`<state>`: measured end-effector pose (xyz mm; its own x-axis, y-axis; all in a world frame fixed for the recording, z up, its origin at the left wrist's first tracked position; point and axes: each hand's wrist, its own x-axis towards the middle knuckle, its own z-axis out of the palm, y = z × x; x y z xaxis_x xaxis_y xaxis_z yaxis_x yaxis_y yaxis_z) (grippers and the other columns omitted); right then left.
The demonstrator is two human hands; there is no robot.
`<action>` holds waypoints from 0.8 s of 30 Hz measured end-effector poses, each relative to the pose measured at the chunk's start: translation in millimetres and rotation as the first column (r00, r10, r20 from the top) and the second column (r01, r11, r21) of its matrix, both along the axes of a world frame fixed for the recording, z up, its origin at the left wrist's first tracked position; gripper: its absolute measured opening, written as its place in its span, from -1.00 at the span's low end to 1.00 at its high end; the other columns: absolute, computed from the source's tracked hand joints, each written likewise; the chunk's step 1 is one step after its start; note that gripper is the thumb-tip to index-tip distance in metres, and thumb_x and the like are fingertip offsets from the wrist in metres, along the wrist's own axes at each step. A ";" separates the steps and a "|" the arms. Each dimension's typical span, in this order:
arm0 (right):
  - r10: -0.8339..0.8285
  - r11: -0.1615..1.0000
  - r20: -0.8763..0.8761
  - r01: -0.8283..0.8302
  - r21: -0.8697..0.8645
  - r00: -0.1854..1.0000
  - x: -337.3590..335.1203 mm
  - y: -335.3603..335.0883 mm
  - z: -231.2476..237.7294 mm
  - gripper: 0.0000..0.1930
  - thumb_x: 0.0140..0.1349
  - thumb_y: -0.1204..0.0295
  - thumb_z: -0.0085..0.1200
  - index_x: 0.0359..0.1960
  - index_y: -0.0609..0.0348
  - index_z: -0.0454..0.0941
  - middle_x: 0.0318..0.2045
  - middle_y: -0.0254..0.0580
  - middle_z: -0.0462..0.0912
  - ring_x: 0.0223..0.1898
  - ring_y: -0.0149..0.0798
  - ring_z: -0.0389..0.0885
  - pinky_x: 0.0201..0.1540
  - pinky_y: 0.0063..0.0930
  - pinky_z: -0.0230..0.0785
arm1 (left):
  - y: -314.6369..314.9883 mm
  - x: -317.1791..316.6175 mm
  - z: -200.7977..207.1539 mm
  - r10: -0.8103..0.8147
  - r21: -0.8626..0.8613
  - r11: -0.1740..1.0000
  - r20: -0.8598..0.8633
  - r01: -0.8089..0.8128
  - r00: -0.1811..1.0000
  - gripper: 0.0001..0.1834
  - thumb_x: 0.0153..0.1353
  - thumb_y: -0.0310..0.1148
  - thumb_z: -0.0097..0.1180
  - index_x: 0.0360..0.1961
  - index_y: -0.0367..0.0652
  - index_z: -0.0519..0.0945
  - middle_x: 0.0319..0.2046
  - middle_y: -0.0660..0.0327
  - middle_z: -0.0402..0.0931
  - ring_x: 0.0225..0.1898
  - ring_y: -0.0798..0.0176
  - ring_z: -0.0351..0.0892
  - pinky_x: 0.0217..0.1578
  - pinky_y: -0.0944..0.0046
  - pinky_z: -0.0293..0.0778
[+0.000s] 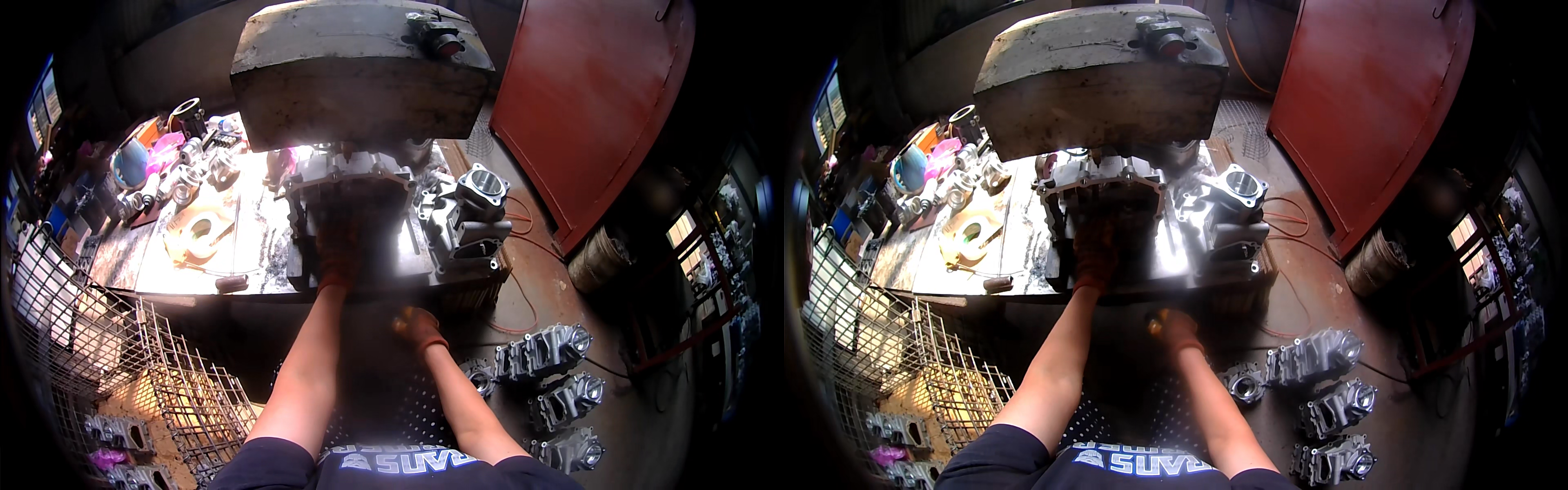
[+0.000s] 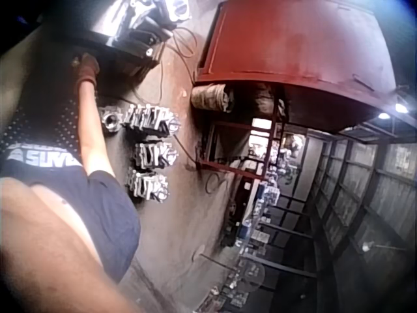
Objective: The person picks up metal engine castings from a bin, places them one at a time into a stationary industrial grinding machine to smooth internal surfaces, and then sprays the finished parts with an air hose before returning them to the bin.
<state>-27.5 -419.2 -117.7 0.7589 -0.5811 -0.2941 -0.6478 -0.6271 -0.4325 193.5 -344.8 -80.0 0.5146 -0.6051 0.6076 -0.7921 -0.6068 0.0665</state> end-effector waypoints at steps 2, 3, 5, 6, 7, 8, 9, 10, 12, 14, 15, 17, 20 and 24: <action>0.004 1.000 0.024 -0.004 0.000 1.000 -0.5 -0.1 -1.4 -0.51 0.03 0.09 0.16 -0.08 0.16 0.54 -0.12 0.03 0.58 -0.04 0.00 0.54 0.00 -0.25 0.37 | 0.3 0.9 0.5 -0.014 -0.025 1.000 -0.003 0.014 1.000 -0.54 0.16 -0.36 -0.25 0.12 0.00 0.39 0.10 0.17 0.37 0.19 0.16 0.27 0.29 -0.01 -0.06; 0.005 1.000 0.040 -0.005 -0.001 0.999 -1.4 2.3 2.3 -0.51 0.03 0.09 0.16 -0.08 0.16 0.54 -0.11 0.03 0.58 -0.04 0.00 0.54 0.01 -0.24 0.37 | 1.2 0.5 2.3 -0.020 -0.036 0.999 -0.006 0.020 1.000 -0.55 0.16 -0.36 -0.24 0.11 0.00 0.39 0.09 0.15 0.38 0.18 0.15 0.28 0.29 -0.01 -0.05; -0.006 1.000 0.057 0.006 -0.015 0.998 -1.9 3.5 2.2 -0.52 0.03 0.09 0.17 -0.09 0.13 0.54 -0.13 0.01 0.59 -0.06 -0.02 0.55 -0.01 -0.25 0.38 | 3.4 -3.0 10.2 -0.023 -0.047 0.999 0.056 0.026 0.998 -0.40 0.06 -0.27 0.01 0.20 0.01 0.29 0.10 0.11 0.35 0.18 0.10 0.27 0.25 0.01 0.00; -0.016 0.999 0.057 0.018 -0.027 0.998 -2.4 2.8 -1.9 -0.54 0.02 0.08 0.18 -0.10 0.09 0.55 -0.14 -0.02 0.60 -0.07 -0.03 0.56 -0.04 -0.25 0.39 | 3.6 -5.2 13.9 -0.026 -0.053 0.998 0.087 0.031 0.996 -0.29 0.01 -0.23 0.14 0.25 0.02 0.24 0.10 0.09 0.33 0.17 0.08 0.26 0.24 0.01 0.03; -0.027 0.999 0.057 0.030 -0.038 0.998 -3.1 2.0 -4.4 -0.55 0.02 0.07 0.18 -0.11 0.06 0.56 -0.16 -0.05 0.61 -0.08 -0.05 0.56 -0.06 -0.25 0.41 | 2.8 -6.3 14.8 -0.034 -0.053 0.998 0.069 0.038 0.997 -0.28 0.01 -0.24 0.13 0.26 0.02 0.23 0.11 0.08 0.32 0.18 0.08 0.25 0.24 0.02 0.03; -0.028 0.999 0.056 0.029 -0.030 0.998 -2.7 2.1 -4.8 -0.54 0.02 0.07 0.18 -0.10 0.06 0.56 -0.15 -0.04 0.60 -0.08 -0.05 0.56 -0.05 -0.25 0.40 | 3.9 -6.4 15.7 -0.037 -0.051 0.998 0.051 0.040 0.998 -0.27 0.01 -0.24 0.13 0.26 0.02 0.22 0.12 0.08 0.31 0.18 0.08 0.24 0.24 0.02 0.03; -0.028 0.999 0.054 0.029 -0.021 0.998 -2.5 2.1 -5.1 -0.54 0.03 0.07 0.18 -0.09 0.07 0.55 -0.14 -0.04 0.60 -0.07 -0.04 0.55 -0.04 -0.25 0.40 | 4.5 -6.4 16.0 -0.040 -0.050 0.998 0.034 0.042 0.999 -0.27 0.00 -0.25 0.13 0.27 0.02 0.21 0.12 0.08 0.31 0.19 0.08 0.24 0.24 0.02 0.02; -0.029 0.999 0.053 0.030 -0.013 0.998 -2.4 2.2 -5.3 -0.53 0.03 0.07 0.18 -0.08 0.07 0.55 -0.13 -0.03 0.59 -0.06 -0.04 0.55 -0.03 -0.25 0.39 | 5.0 -6.7 15.8 -0.037 -0.051 0.998 0.033 0.038 0.999 -0.26 0.00 -0.25 0.13 0.27 0.02 0.21 0.12 0.08 0.31 0.19 0.08 0.24 0.24 0.02 0.02; -0.022 1.000 0.069 0.023 -0.015 0.997 -2.2 2.9 -4.2 -0.50 0.01 0.07 0.17 -0.08 0.13 0.54 -0.12 0.01 0.59 -0.05 -0.02 0.55 0.00 -0.26 0.38 | 5.7 -7.4 15.2 -0.030 -0.052 0.998 0.032 0.031 0.999 -0.26 -0.01 -0.25 0.15 0.26 0.02 0.22 0.11 0.08 0.31 0.19 0.08 0.24 0.24 0.02 0.02; -0.014 1.000 0.061 0.015 -0.017 0.998 -1.8 2.7 -3.9 -0.48 -0.01 0.07 0.18 -0.08 0.16 0.54 -0.12 0.03 0.59 -0.05 -0.01 0.55 0.01 -0.26 0.37 | 5.5 -7.2 15.1 -0.035 -0.065 0.997 0.046 0.038 0.998 -0.25 -0.02 -0.25 0.16 0.25 0.02 0.23 0.12 0.08 0.31 0.19 0.08 0.24 0.24 0.02 0.03; -0.009 1.000 0.045 0.010 -0.018 0.999 -1.3 2.1 -4.4 -0.48 -0.02 0.07 0.18 -0.08 0.16 0.54 -0.12 0.03 0.59 -0.05 -0.01 0.55 0.01 -0.26 0.37 | 5.1 -7.3 15.2 -0.038 -0.072 0.997 0.052 0.042 0.998 -0.25 -0.03 -0.25 0.17 0.25 0.02 0.23 0.12 0.08 0.31 0.19 0.08 0.24 0.24 0.02 0.03; 0.001 1.000 0.026 0.000 -0.020 1.000 -0.8 0.8 -6.0 -0.48 -0.03 0.07 0.19 -0.09 0.16 0.55 -0.13 0.02 0.59 -0.06 -0.02 0.55 0.00 -0.26 0.38 | 4.5 -8.0 15.7 -0.042 -0.077 0.996 0.035 0.044 0.999 -0.25 -0.04 -0.24 0.18 0.24 0.01 0.24 0.11 0.08 0.32 0.19 0.07 0.24 0.23 0.02 0.04; 0.011 1.000 0.021 -0.011 -0.023 1.000 -0.6 -0.8 -8.3 -0.48 -0.04 0.07 0.19 -0.09 0.15 0.55 -0.13 0.02 0.59 -0.06 -0.03 0.56 0.00 -0.26 0.38 | 3.0 -6.6 13.7 -0.043 -0.080 0.996 0.028 0.045 0.999 -0.26 -0.05 -0.23 0.19 0.23 0.01 0.26 0.10 0.07 0.33 0.18 0.07 0.26 0.23 0.02 0.05; 0.007 1.000 0.017 -0.007 -0.011 1.000 -1.1 1.5 -1.4 -0.45 -0.04 0.06 0.19 -0.05 0.15 0.53 -0.08 0.00 0.57 -0.02 -0.04 0.53 0.03 -0.28 0.36 | 2.8 -3.2 9.9 -0.036 -0.081 0.996 0.054 0.040 0.998 -0.25 -0.06 -0.23 0.20 0.23 0.00 0.27 0.08 0.07 0.35 0.16 0.07 0.28 0.23 0.02 0.06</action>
